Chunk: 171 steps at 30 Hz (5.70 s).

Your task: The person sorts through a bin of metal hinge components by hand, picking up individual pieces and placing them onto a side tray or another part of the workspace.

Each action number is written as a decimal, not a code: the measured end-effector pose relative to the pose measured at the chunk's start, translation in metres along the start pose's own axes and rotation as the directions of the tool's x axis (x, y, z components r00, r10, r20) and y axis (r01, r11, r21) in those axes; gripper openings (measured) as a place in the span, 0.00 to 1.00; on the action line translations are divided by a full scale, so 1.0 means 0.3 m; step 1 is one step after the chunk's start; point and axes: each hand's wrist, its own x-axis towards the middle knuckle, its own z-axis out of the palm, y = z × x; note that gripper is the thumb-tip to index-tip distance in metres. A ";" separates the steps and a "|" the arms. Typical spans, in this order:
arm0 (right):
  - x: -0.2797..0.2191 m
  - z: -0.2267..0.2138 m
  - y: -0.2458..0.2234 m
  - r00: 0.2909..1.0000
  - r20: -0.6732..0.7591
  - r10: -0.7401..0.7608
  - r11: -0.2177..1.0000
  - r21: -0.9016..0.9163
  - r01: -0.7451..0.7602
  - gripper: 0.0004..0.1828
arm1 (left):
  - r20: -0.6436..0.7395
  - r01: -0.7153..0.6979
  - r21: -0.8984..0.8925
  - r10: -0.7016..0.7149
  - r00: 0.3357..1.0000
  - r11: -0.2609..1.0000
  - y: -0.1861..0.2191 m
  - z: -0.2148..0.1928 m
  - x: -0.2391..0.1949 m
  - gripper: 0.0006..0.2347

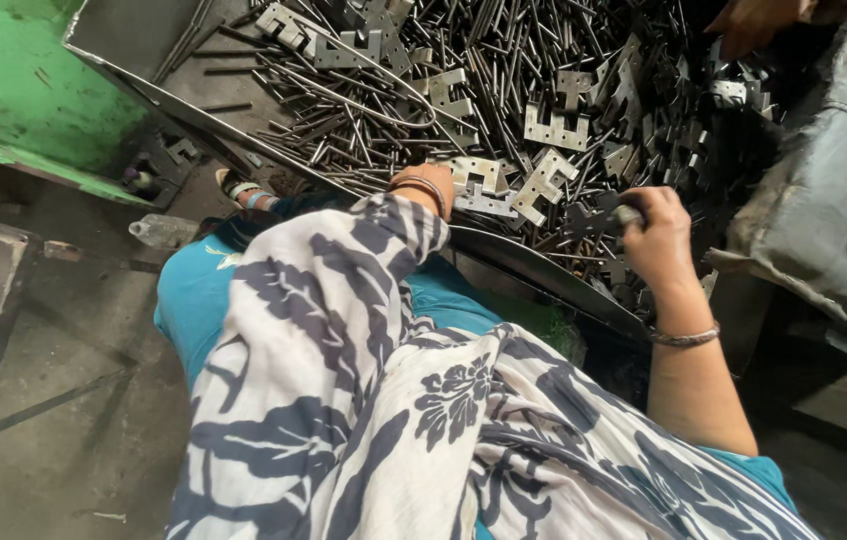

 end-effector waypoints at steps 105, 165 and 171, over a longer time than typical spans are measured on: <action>0.092 -0.040 -0.283 0.946 0.239 0.221 0.433 0.845 -0.315 0.43 | -0.152 -0.179 -0.607 -0.108 0.982 -0.774 0.011 0.017 0.111 0.09; 0.155 -0.130 0.176 0.972 -0.211 0.106 0.994 0.033 -0.101 0.20 | -0.606 0.076 0.078 -0.014 0.795 0.994 -0.076 0.084 0.270 0.04; 0.062 0.014 0.106 0.892 0.194 0.408 0.726 0.523 -0.445 0.22 | -0.554 -0.085 0.176 0.170 0.815 0.981 -0.167 0.084 0.232 0.06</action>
